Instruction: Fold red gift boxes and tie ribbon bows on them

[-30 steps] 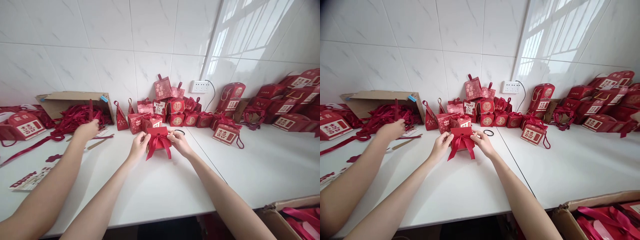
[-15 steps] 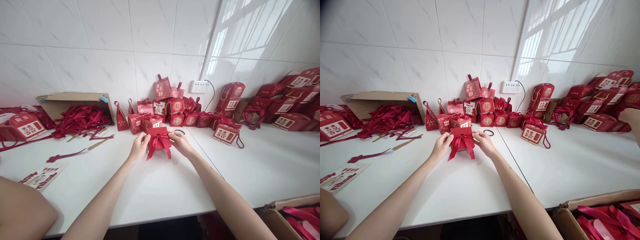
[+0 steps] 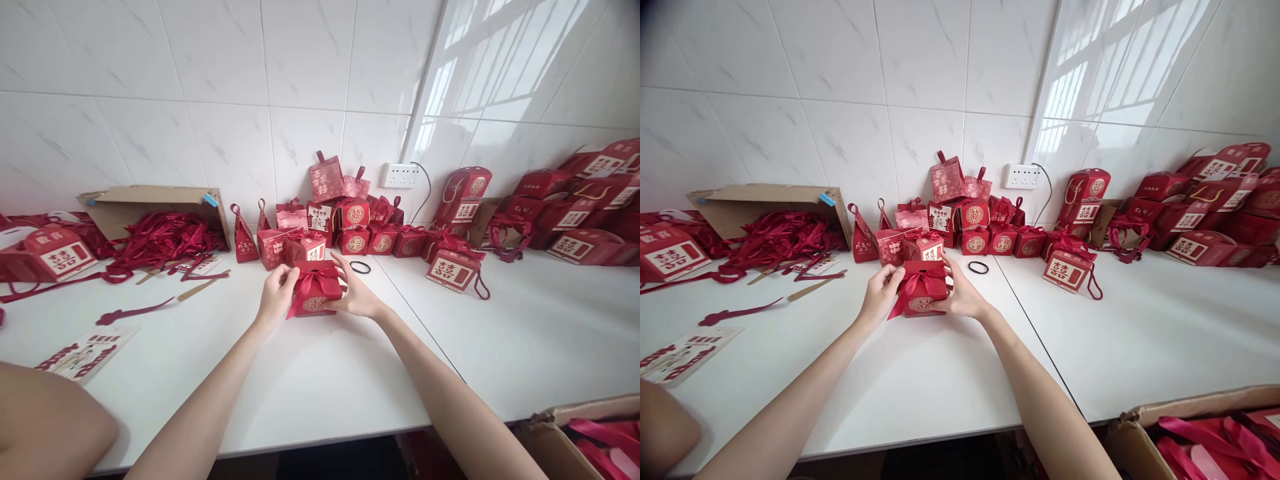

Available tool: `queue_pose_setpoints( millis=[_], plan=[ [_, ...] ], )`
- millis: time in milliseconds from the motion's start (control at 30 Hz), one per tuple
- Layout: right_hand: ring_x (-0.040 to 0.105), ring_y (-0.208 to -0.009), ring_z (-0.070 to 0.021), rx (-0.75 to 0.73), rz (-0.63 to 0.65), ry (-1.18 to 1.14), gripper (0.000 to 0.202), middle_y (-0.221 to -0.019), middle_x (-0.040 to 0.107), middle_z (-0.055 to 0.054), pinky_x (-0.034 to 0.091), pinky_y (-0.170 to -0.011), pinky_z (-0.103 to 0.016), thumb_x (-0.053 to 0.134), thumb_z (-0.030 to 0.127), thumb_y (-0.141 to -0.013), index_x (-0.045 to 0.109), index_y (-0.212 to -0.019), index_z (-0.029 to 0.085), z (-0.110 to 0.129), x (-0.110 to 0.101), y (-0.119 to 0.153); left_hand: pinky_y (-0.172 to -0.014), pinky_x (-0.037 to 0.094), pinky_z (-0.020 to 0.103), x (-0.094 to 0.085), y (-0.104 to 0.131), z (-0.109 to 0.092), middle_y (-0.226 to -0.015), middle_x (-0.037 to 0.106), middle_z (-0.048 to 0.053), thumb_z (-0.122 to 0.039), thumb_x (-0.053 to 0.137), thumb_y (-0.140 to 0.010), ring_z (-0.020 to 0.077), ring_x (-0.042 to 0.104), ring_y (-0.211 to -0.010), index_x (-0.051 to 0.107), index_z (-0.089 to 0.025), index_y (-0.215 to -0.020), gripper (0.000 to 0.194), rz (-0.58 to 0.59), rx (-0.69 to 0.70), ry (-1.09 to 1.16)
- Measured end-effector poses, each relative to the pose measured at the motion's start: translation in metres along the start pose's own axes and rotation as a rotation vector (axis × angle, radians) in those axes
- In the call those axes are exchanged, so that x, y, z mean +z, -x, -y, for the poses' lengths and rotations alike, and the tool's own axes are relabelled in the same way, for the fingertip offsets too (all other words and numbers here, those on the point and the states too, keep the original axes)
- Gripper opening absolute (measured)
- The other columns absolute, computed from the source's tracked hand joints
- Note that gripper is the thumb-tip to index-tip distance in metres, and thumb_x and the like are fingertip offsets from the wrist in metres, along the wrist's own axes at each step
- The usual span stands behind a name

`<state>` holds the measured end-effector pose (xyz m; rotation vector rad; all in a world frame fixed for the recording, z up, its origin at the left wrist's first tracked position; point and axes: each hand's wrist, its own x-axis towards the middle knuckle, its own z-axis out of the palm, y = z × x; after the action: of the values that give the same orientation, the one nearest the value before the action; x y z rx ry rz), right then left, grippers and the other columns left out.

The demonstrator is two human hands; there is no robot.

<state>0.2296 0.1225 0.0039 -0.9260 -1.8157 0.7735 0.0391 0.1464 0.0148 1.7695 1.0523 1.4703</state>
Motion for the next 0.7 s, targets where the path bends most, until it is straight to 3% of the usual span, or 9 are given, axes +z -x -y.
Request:
queue_pose_setpoints(
  millis=[67,200,267,333,533,600,700],
  plan=[
    [0.037,-0.131,-0.0300,-0.125,-0.061,0.150,0.103,-0.143,0.029,-0.014,0.046,-0.097,-0.048,0.076,0.021,-0.063,0.014,-0.145,0.032,-0.004,0.003,-0.001,-0.051,0.032,0.023,0.000,0.004,-0.006,-0.054,0.036,-0.006,-0.033,0.049,-0.085,0.0094,0.036,-0.051,0.037,-0.020,-0.060,0.031,-0.062,0.187,-0.118],
    [0.035,-0.133,-0.0304,-0.460,-0.230,0.486,0.093,-0.139,0.032,-0.016,0.041,-0.103,-0.051,0.070,0.019,-0.073,0.014,-0.146,0.031,-0.003,0.008,-0.002,-0.056,0.035,0.024,0.001,0.012,-0.016,-0.052,0.037,-0.007,-0.017,0.054,-0.084,0.0091,0.036,-0.050,0.037,-0.020,-0.061,0.029,-0.077,0.827,-0.359],
    [0.035,-0.133,-0.0302,-0.539,-0.297,0.551,0.088,-0.140,0.031,-0.016,0.042,-0.103,-0.052,0.067,0.020,-0.078,0.012,-0.146,0.032,0.000,0.009,-0.002,-0.058,0.035,0.025,0.003,0.013,-0.019,-0.052,0.036,-0.008,-0.011,0.055,-0.082,0.0088,0.035,-0.049,0.036,-0.020,-0.063,0.028,-0.091,0.991,-0.394],
    [0.034,-0.134,-0.0301,-0.575,-0.335,0.579,0.085,-0.141,0.031,-0.015,0.041,-0.103,-0.052,0.065,0.022,-0.080,0.011,-0.146,0.033,0.004,0.010,-0.001,-0.058,0.035,0.026,0.003,0.014,-0.021,-0.053,0.036,-0.008,-0.008,0.056,-0.081,0.0087,0.035,-0.049,0.037,-0.020,-0.065,0.027,-0.111,1.047,-0.393],
    [0.033,-0.135,-0.0297,-0.634,-0.395,0.586,0.086,-0.142,0.030,-0.015,0.040,-0.104,-0.054,0.066,0.023,-0.081,0.011,-0.145,0.033,0.007,0.009,-0.001,-0.058,0.034,0.027,0.001,0.016,-0.026,-0.053,0.036,-0.007,-0.010,0.055,-0.082,0.0089,0.035,-0.049,0.039,-0.020,-0.065,0.025,-0.163,1.050,-0.331],
    [0.034,-0.134,-0.0300,-0.623,-0.389,0.586,0.085,-0.142,0.031,-0.016,0.041,-0.103,-0.054,0.066,0.023,-0.080,0.012,-0.145,0.032,0.007,0.008,0.000,-0.056,0.034,0.025,0.001,0.015,-0.024,-0.052,0.037,-0.007,-0.013,0.054,-0.083,0.0094,0.036,-0.050,0.038,-0.020,-0.062,0.027,-0.210,0.890,-0.262],
    [0.036,-0.133,-0.0311,-0.548,-0.355,0.562,0.082,-0.138,0.034,-0.016,0.039,-0.103,-0.055,0.068,0.024,-0.075,0.021,-0.142,0.029,0.007,0.009,0.000,-0.049,0.031,0.023,0.000,0.008,-0.014,-0.050,0.037,-0.006,-0.023,0.053,-0.082,0.0097,0.037,-0.049,0.038,-0.020,-0.057,0.030,-0.306,0.392,-0.145]
  ],
)
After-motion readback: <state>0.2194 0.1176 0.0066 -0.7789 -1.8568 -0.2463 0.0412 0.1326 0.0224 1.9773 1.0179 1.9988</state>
